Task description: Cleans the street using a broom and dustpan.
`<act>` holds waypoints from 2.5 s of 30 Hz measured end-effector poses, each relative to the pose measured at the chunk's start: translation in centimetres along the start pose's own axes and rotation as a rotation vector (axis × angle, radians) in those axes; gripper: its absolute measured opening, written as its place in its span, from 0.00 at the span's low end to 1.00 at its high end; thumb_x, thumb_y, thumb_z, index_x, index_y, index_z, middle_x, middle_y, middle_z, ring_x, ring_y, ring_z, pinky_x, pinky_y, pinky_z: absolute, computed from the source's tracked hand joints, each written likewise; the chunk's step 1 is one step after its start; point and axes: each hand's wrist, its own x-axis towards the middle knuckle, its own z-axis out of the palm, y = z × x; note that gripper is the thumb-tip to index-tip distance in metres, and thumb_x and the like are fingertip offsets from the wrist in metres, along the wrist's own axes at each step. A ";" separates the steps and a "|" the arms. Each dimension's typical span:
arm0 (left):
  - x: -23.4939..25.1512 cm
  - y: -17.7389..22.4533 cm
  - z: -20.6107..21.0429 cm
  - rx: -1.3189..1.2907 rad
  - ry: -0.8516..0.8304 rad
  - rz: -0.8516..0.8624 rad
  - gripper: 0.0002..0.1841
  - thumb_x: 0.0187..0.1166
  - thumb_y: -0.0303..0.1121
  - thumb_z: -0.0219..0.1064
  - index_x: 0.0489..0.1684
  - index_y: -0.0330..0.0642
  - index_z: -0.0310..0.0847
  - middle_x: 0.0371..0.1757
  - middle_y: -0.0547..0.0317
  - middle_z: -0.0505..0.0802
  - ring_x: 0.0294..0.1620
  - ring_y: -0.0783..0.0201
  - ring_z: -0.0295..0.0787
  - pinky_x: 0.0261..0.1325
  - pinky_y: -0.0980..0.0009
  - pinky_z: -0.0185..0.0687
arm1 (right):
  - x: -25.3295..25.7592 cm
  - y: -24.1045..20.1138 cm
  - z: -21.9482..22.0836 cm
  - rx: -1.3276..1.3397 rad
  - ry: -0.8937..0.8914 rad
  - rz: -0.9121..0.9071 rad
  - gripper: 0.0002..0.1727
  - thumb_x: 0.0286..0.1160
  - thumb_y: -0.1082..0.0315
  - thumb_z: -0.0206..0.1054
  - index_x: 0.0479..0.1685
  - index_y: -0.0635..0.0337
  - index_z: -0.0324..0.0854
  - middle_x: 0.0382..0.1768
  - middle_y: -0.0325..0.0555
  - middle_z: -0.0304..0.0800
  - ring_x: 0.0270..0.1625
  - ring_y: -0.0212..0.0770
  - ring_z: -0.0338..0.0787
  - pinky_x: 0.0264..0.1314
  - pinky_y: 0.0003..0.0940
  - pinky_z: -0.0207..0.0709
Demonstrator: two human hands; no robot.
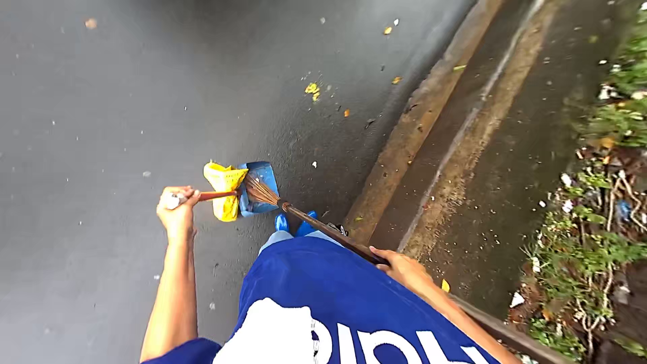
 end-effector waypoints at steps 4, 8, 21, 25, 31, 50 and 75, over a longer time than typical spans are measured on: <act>2.1 0.9 0.4 -0.079 0.175 -0.098 0.15 0.63 0.12 0.71 0.40 0.40 0.76 0.39 0.64 0.90 0.37 0.73 0.86 0.37 0.74 0.84 | -2.6 5.5 -5.0 0.083 0.139 0.071 0.28 0.81 0.61 0.72 0.82 0.36 0.79 0.71 0.57 0.88 0.72 0.68 0.85 0.73 0.76 0.70; 5.5 2.7 3.7 -0.140 0.241 -0.157 0.12 0.71 0.16 0.70 0.48 0.35 0.74 0.40 0.59 0.85 0.34 0.71 0.84 0.34 0.74 0.83 | -2.7 12.1 -7.4 0.360 0.232 0.257 0.27 0.80 0.64 0.74 0.79 0.38 0.82 0.62 0.57 0.91 0.50 0.54 0.91 0.53 0.58 0.81; 18.0 7.4 25.0 -0.067 0.235 -0.111 0.21 0.71 0.17 0.69 0.63 0.31 0.72 0.47 0.54 0.84 0.39 0.68 0.84 0.40 0.69 0.86 | 23.6 19.7 -20.2 0.583 0.403 0.485 0.23 0.85 0.60 0.62 0.74 0.61 0.82 0.71 0.68 0.84 0.74 0.68 0.82 0.74 0.70 0.70; 21.7 8.3 32.7 -0.005 0.226 -0.079 0.17 0.66 0.15 0.72 0.49 0.37 0.75 0.44 0.59 0.86 0.40 0.69 0.86 0.40 0.69 0.86 | 28.4 13.4 -25.2 0.385 0.202 0.269 0.26 0.84 0.61 0.61 0.83 0.48 0.77 0.73 0.62 0.85 0.75 0.66 0.84 0.73 0.71 0.72; 24.9 8.0 41.1 0.003 0.144 0.099 0.15 0.59 0.14 0.73 0.40 0.33 0.75 0.39 0.61 0.87 0.39 0.72 0.85 0.45 0.71 0.85 | 27.4 17.8 -36.5 0.430 0.154 0.053 0.25 0.86 0.62 0.67 0.82 0.51 0.77 0.68 0.65 0.87 0.58 0.64 0.90 0.60 0.65 0.80; 30.9 12.5 53.7 0.329 0.268 -0.143 0.11 0.70 0.28 0.74 0.49 0.38 0.88 0.51 0.46 0.94 0.58 0.46 0.90 0.62 0.39 0.79 | 30.2 12.6 -55.6 -0.065 0.276 0.037 0.27 0.86 0.63 0.67 0.84 0.45 0.77 0.69 0.61 0.89 0.71 0.69 0.86 0.74 0.74 0.70; 30.9 14.2 55.1 0.310 0.268 -0.118 0.12 0.68 0.27 0.76 0.47 0.33 0.86 0.47 0.44 0.93 0.52 0.49 0.90 0.59 0.43 0.80 | 36.0 3.8 -54.2 -0.294 0.047 -0.032 0.31 0.88 0.60 0.60 0.91 0.39 0.66 0.81 0.50 0.79 0.78 0.59 0.82 0.77 0.65 0.73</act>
